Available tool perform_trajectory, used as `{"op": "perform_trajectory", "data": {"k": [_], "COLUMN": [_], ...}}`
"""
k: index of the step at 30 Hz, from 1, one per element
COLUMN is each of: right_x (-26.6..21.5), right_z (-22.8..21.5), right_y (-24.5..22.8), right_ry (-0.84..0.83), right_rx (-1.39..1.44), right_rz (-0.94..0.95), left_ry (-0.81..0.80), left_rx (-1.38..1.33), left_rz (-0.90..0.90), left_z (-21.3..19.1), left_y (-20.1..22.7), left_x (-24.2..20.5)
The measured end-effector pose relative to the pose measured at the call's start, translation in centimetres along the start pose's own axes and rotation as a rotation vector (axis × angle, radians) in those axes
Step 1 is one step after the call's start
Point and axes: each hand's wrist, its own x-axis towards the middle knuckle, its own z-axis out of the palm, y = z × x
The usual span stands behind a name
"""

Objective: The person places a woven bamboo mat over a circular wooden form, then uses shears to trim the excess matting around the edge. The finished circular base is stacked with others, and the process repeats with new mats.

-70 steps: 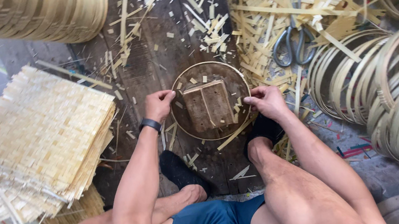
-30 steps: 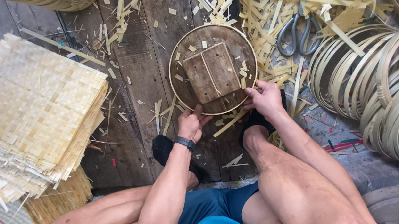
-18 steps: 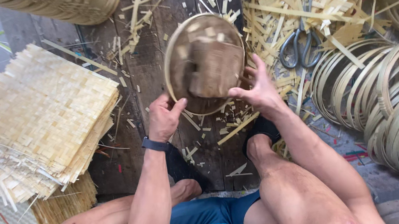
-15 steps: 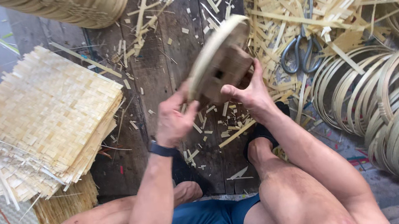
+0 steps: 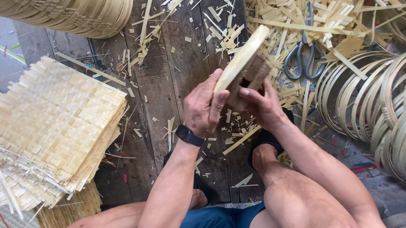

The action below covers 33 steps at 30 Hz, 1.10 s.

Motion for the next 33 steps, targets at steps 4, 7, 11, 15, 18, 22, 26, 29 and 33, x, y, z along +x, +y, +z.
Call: {"op": "perform_trajectory", "data": {"k": [4,7,11,15,18,22,26,29,33], "right_x": [-0.6,-0.4,0.0,-0.8,-1.7,-0.1,2.4,2.2,0.0], "right_z": [-0.6,-0.3,-1.6,-6.6,-10.5,-10.6,-6.9,-5.3,-6.0], "right_y": [-0.1,0.4,2.2,4.2,5.8,9.1,10.6,9.6,6.8], "right_ry": [-0.026,0.038,0.022,-0.113,-0.252,-0.281,-0.209,-0.101,0.089], "right_rx": [0.122,0.074,0.056,0.210,0.564,0.451,0.318,0.274,0.079], "right_rz": [-0.031,-0.038,-0.049,-0.025,0.079,0.053,0.134,0.215,0.204], "left_ry": [0.013,0.064,0.076,0.209,0.298,0.394,0.373,0.319,0.270], "left_rx": [0.038,0.029,-0.016,0.042,0.006,-0.072,-0.520,-0.640,-0.832], "left_rz": [0.021,-0.057,-0.176,-0.358,-0.571,-0.752,-0.651,-0.798,-0.788], "left_z": [1.2,1.8,1.5,-1.0,-5.9,-13.6,-16.4,-15.6,-11.7], "left_y": [1.4,2.0,-0.2,-5.3,-8.9,-10.9,-10.7,-11.6,-15.4], "left_x": [0.1,-0.2,-0.5,0.0,-0.1,-0.7,0.1,0.4,-0.1]}}
